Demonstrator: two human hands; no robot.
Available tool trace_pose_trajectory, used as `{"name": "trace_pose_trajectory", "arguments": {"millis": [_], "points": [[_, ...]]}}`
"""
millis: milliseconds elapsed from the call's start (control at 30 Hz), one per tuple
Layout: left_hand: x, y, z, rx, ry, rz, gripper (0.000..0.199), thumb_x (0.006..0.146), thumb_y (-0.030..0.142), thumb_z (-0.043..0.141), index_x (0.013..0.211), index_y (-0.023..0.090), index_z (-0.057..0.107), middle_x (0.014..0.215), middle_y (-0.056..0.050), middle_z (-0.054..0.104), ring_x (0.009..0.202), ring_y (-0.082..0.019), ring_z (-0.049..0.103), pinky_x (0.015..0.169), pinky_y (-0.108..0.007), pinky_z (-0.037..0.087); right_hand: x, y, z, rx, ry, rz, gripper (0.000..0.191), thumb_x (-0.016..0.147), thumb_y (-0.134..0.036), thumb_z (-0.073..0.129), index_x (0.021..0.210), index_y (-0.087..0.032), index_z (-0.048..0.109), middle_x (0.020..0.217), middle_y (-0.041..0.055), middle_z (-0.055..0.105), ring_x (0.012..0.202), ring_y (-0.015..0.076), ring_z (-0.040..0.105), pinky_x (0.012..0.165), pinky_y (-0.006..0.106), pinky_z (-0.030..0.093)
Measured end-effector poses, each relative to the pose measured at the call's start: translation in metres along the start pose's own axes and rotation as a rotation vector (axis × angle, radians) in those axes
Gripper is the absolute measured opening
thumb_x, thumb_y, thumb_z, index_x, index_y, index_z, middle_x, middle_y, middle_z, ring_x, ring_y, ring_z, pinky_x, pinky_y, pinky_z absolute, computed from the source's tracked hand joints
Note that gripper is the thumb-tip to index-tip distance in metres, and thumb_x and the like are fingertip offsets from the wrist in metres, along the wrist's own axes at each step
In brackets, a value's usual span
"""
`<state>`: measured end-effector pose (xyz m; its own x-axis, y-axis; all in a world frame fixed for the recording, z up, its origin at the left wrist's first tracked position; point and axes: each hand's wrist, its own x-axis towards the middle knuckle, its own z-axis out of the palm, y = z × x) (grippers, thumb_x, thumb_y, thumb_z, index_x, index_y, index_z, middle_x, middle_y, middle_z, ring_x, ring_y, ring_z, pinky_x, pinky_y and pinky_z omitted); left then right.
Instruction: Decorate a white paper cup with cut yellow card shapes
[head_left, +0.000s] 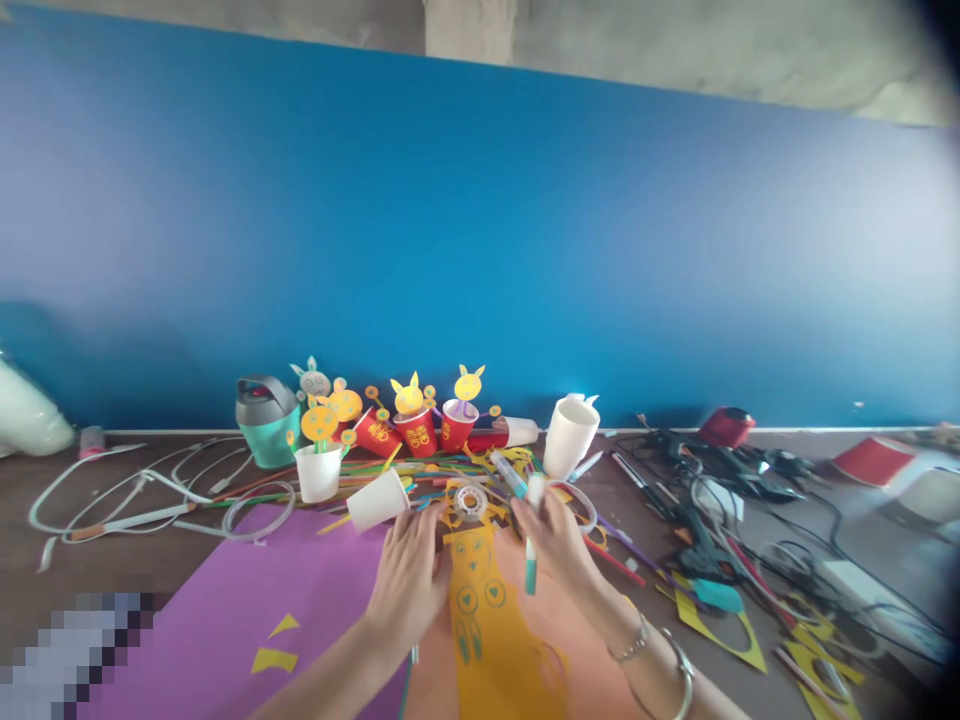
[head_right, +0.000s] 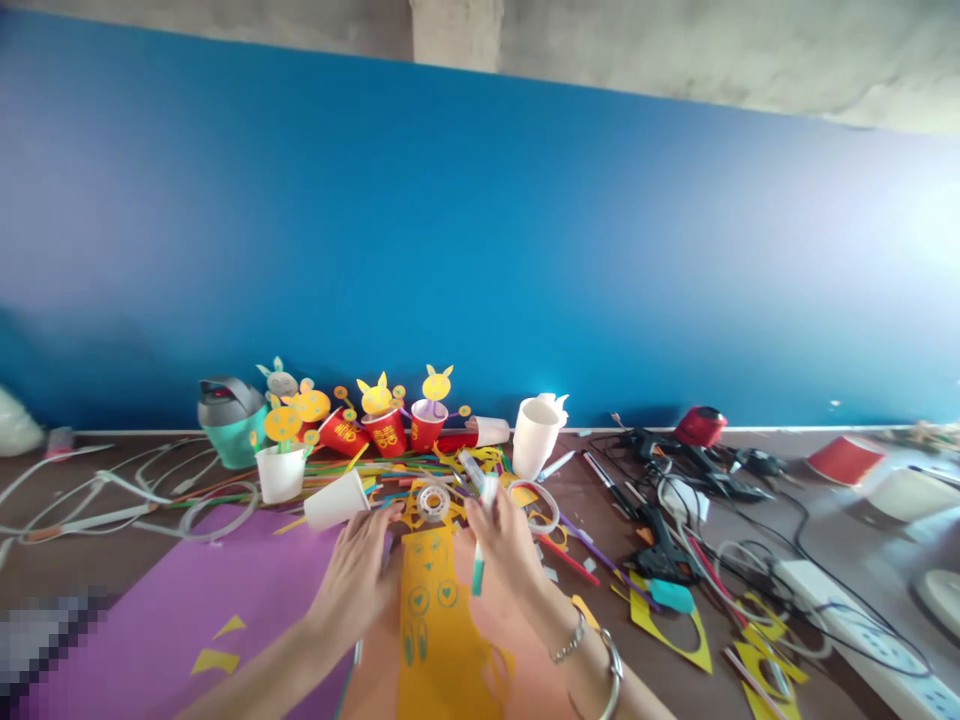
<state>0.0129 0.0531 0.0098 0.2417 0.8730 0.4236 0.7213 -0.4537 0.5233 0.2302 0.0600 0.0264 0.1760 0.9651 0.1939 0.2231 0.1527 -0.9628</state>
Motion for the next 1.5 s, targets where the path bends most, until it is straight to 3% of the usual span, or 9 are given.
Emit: {"name": "trace_pose_trajectory", "arguments": {"millis": [167,367,533,800,933,1100,1300,1400,1500], "points": [[-0.003,0.001,0.002,0.161,-0.13,-0.02,0.04,0.085,0.008,0.053,0.124,0.016,0.058,0.122,-0.017,0.067,0.119,-0.034,0.057,0.098,-0.051,0.044,0.016,0.014,-0.001,-0.355,-0.105,-0.172,0.025,0.094,-0.035,0.053,0.113,-0.021,0.06,0.073,0.0002,0.065,0.066,0.0192,0.061,0.065,0.031,0.048],[-0.003,0.01,0.001,0.137,-0.142,-0.004,0.051,0.078,0.003,0.06,0.127,0.018,0.057,0.119,-0.013,0.069,0.119,-0.031,0.057,0.098,-0.047,0.042,0.015,0.014,-0.017,-0.967,-0.145,-0.166,0.022,0.086,-0.012,0.047,0.094,-0.018,0.067,0.096,0.0105,0.07,0.092,0.025,0.065,0.078,0.034,0.046],[0.003,0.006,-0.002,-0.073,-0.083,-0.098,0.05,0.076,0.005,0.053,0.124,0.019,0.06,0.11,-0.01,0.071,0.104,-0.028,0.064,0.092,-0.045,0.046,0.007,0.006,-0.011,-1.187,-0.146,-0.169,0.024,0.086,-0.018,0.053,0.107,-0.019,0.066,0.101,0.0108,0.072,0.094,0.0266,0.067,0.078,0.033,0.043],[0.026,-0.004,-0.032,-0.51,-0.397,-0.281,0.015,0.071,0.019,0.055,0.076,0.019,0.069,0.077,-0.002,0.073,0.082,-0.025,0.069,0.072,-0.03,0.05,0.007,-0.011,-0.025,-1.162,-0.138,-0.147,0.04,0.081,-0.003,0.049,0.114,-0.015,0.067,0.11,0.0145,0.068,0.098,0.0279,0.067,0.082,0.034,0.046],[0.035,-0.005,-0.056,-0.544,-0.36,-0.367,0.013,0.075,0.031,0.06,0.075,0.018,0.064,0.069,-0.001,0.071,0.064,-0.022,0.067,0.056,-0.028,0.047,0.018,-0.005,-0.031,-0.738,-0.013,-0.143,0.044,0.08,-0.009,0.054,0.122,-0.017,0.064,0.113,0.0116,0.069,0.105,0.0278,0.065,0.091,0.038,0.047],[0.033,0.001,-0.068,-0.933,0.054,-0.65,0.032,0.07,0.04,0.075,0.088,0.018,0.06,0.078,-0.004,0.076,0.067,-0.023,0.074,0.064,-0.034,0.059,0.02,-0.012,-0.024,0.083,0.128,-0.085,0.053,0.08,-0.04,0.069,0.128,-0.018,0.059,0.093,0.0049,0.067,0.082,0.022,0.064,0.074,0.035,0.052],[0.01,0.001,-0.043,-1.141,0.429,-0.618,0.049,0.066,0.051,0.084,0.091,0.018,0.058,0.086,-0.005,0.077,0.083,-0.024,0.076,0.082,-0.041,0.062,-0.013,-0.024,-0.012,0.157,0.356,-0.402,0.044,0.08,-0.035,0.075,0.119,-0.027,0.058,0.111,0.0075,0.061,0.094,0.0225,0.059,0.08,0.035,0.051],[0.005,-0.002,-0.034,-1.213,0.542,-0.58,0.048,0.069,0.048,0.084,0.097,0.02,0.057,0.095,-0.004,0.077,0.088,-0.024,0.075,0.085,-0.043,0.062,-0.026,-0.025,0.001,0.177,-0.05,-0.208,0.023,0.084,-0.038,0.071,0.101,-0.024,0.063,0.087,0.0032,0.064,0.074,0.0188,0.059,0.067,0.029,0.05],[0.004,-0.004,-0.028,-1.232,0.574,-0.542,0.044,0.075,0.047,0.081,0.103,0.022,0.056,0.106,-0.004,0.075,0.099,-0.025,0.073,0.089,-0.042,0.061,-0.034,-0.021,0.015,0.226,-0.458,0.154,0.021,0.084,-0.043,0.07,0.089,-0.023,0.065,0.07,-0.0007,0.064,0.059,0.0155,0.057,0.052,0.024,0.043]]}}
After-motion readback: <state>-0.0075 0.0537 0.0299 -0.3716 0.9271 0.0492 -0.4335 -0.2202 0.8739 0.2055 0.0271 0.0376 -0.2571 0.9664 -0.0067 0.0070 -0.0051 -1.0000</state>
